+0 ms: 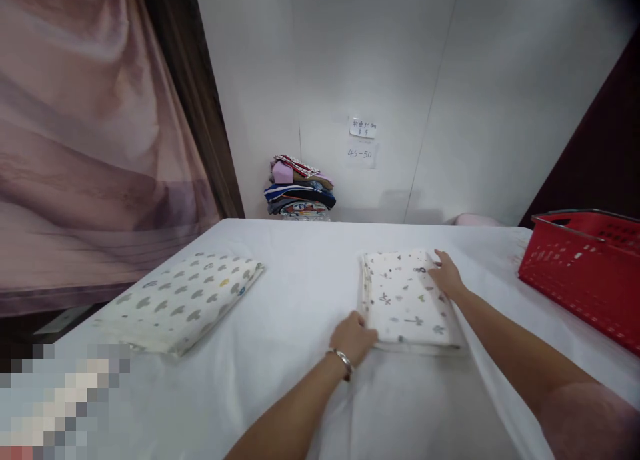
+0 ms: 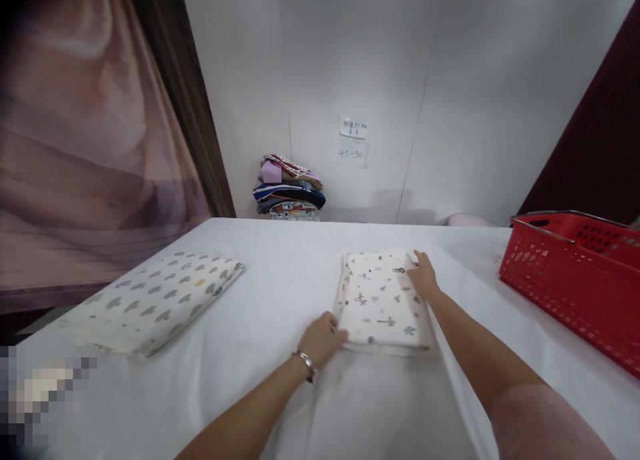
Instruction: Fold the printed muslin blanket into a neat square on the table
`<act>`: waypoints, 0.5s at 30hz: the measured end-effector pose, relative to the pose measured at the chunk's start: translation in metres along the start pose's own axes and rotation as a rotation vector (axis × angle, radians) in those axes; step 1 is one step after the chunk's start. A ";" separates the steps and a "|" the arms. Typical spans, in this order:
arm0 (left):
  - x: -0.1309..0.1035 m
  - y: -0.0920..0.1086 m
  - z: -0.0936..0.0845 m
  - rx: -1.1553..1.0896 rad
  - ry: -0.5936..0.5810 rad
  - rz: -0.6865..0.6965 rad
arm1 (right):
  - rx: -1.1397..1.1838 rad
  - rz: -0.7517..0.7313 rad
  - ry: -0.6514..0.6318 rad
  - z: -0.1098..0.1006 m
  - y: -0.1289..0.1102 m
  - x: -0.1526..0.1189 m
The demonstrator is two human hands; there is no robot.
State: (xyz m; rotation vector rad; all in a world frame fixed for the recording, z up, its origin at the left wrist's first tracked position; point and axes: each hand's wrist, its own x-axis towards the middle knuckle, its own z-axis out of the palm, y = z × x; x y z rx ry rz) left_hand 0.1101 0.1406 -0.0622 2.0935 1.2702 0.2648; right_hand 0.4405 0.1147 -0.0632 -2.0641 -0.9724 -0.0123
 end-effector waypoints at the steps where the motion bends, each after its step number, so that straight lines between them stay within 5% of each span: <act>1: -0.006 0.006 0.009 0.000 -0.040 0.042 | -0.047 -0.011 -0.012 -0.002 0.000 0.006; 5: -0.018 0.013 0.024 -0.049 -0.096 0.119 | -0.162 -0.086 -0.101 0.005 -0.012 0.002; 15: -0.007 -0.002 0.010 -0.221 -0.085 0.221 | -0.147 -0.558 -0.470 0.047 -0.063 -0.090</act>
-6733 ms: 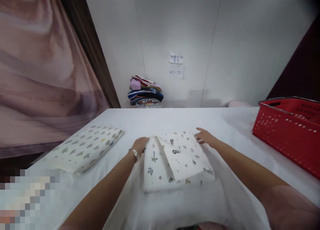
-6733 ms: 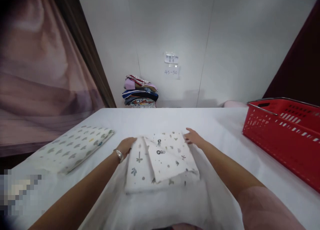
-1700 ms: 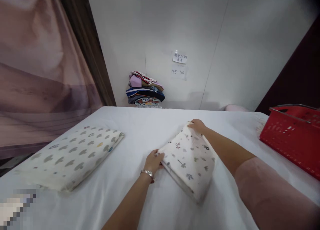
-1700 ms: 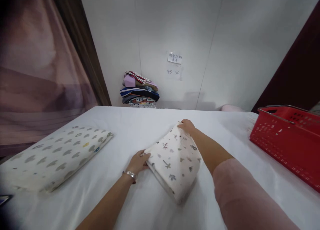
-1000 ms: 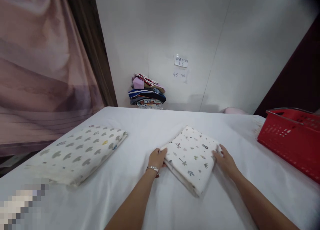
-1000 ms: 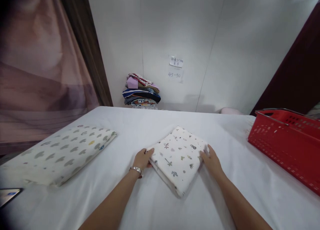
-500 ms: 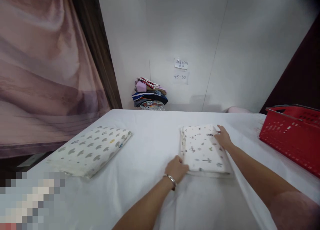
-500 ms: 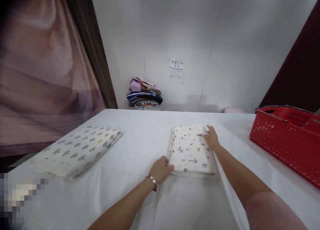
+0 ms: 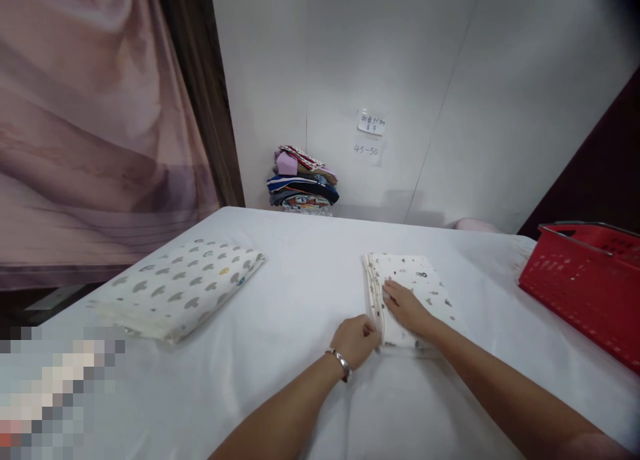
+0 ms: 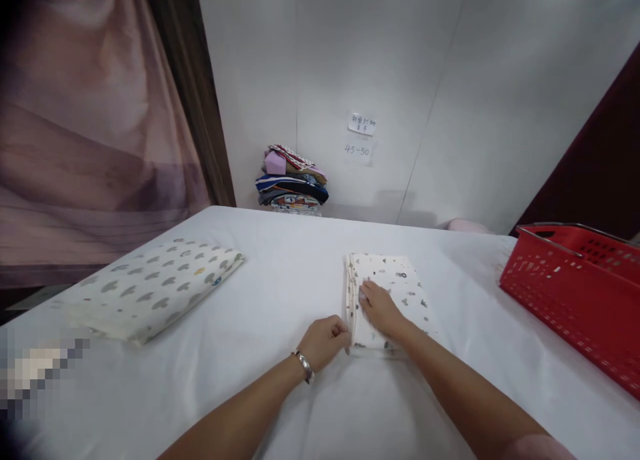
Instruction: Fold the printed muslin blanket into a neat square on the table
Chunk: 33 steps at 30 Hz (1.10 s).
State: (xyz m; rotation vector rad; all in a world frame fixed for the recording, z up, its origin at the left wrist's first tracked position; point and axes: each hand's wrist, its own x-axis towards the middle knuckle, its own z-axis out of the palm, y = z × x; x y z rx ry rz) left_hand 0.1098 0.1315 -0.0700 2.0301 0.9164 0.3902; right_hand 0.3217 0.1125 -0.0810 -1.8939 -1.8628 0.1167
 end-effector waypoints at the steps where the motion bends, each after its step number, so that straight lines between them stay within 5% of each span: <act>1: 0.003 -0.003 -0.003 -0.016 0.021 0.005 | 0.008 0.004 -0.001 0.000 -0.003 -0.001; 9: 0.063 -0.002 -0.015 -0.220 0.124 -0.071 | 0.115 0.164 0.096 -0.031 0.008 -0.007; 16: 0.118 0.013 -0.001 -0.068 0.172 -0.198 | 0.311 0.549 0.370 -0.072 0.090 -0.025; 19: 0.125 0.014 0.003 -0.031 0.195 -0.233 | 0.592 0.754 0.402 -0.069 0.117 -0.043; 23: 0.124 0.021 0.004 0.003 0.220 -0.249 | 0.853 0.815 0.505 -0.057 0.116 -0.056; 28: 0.120 0.034 0.004 0.091 0.214 -0.262 | 0.558 0.807 0.529 -0.057 0.103 -0.053; 33: 0.123 0.034 0.006 0.127 0.168 -0.295 | 0.503 0.725 0.516 -0.055 0.107 -0.053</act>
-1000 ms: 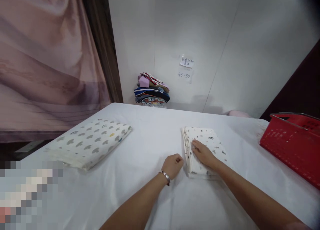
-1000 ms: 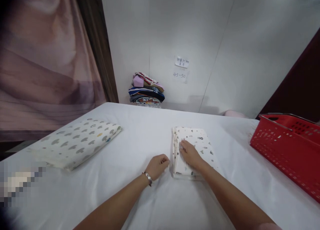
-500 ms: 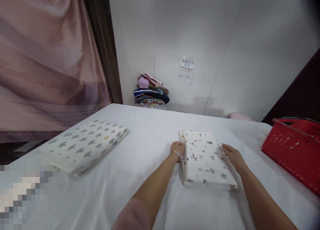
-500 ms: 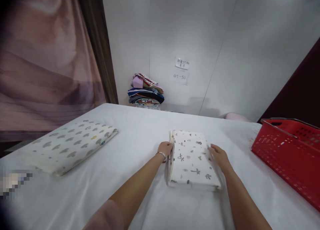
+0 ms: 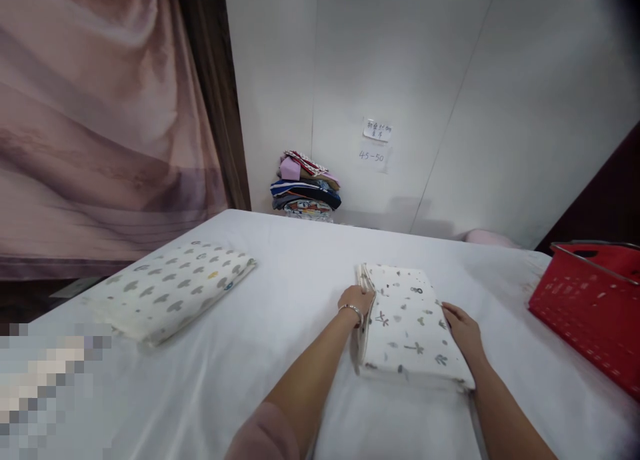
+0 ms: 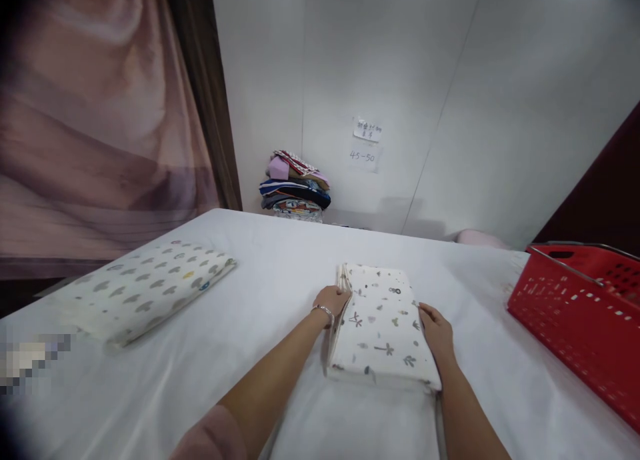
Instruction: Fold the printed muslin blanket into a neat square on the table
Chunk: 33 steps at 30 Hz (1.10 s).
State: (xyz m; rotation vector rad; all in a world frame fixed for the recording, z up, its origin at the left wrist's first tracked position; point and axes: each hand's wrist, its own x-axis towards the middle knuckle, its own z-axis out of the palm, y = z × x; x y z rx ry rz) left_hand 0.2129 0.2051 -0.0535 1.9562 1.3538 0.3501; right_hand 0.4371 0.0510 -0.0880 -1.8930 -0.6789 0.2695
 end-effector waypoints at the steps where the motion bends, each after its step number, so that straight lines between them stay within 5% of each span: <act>1: 0.000 0.000 0.001 0.005 0.002 -0.003 | 0.005 0.001 -0.001 0.000 0.001 0.000; 24: 0.028 0.003 0.007 0.038 0.139 -0.093 | 0.023 0.020 -0.042 0.002 0.006 0.006; 33: 0.049 0.006 0.006 0.012 0.079 -0.101 | 0.037 0.038 -0.054 0.001 -0.005 0.001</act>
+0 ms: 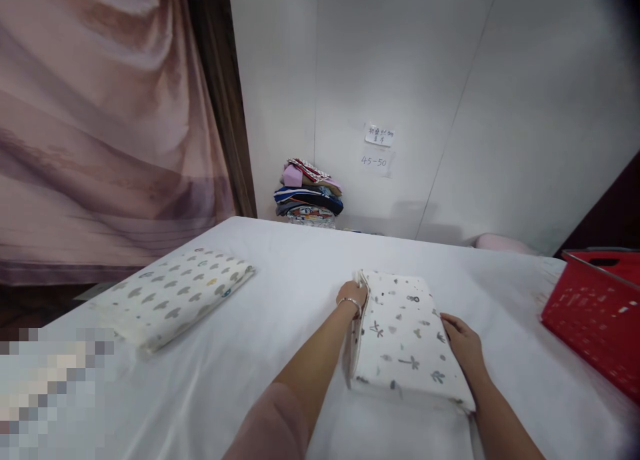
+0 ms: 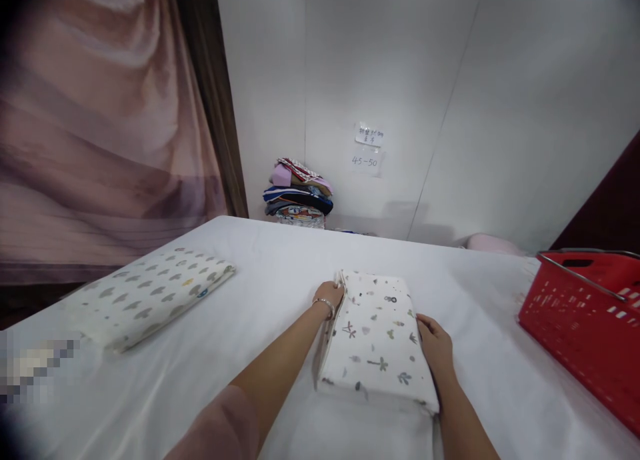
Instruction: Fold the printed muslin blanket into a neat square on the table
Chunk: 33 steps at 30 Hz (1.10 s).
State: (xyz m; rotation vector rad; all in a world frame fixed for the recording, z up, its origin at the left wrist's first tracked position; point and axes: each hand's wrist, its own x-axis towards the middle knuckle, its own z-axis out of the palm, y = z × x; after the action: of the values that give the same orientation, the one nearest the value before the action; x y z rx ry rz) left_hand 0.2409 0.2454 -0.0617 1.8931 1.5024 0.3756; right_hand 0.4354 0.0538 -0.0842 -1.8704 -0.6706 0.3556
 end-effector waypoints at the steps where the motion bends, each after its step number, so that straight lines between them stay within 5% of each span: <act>1: 0.003 0.002 0.000 -0.006 0.002 -0.003 | -0.005 -0.010 0.002 0.000 -0.001 0.000; 25: 0.043 0.001 0.005 -0.128 0.093 -0.052 | 0.009 0.008 0.005 0.001 -0.007 -0.001; 33: 0.032 -0.011 0.001 -0.240 0.164 0.014 | 0.026 0.005 -0.005 0.002 -0.002 0.000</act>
State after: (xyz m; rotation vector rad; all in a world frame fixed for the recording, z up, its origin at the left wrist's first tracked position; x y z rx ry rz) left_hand 0.2425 0.2760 -0.0751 1.7178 1.4755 0.7001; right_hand 0.4339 0.0559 -0.0828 -1.8471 -0.6612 0.3710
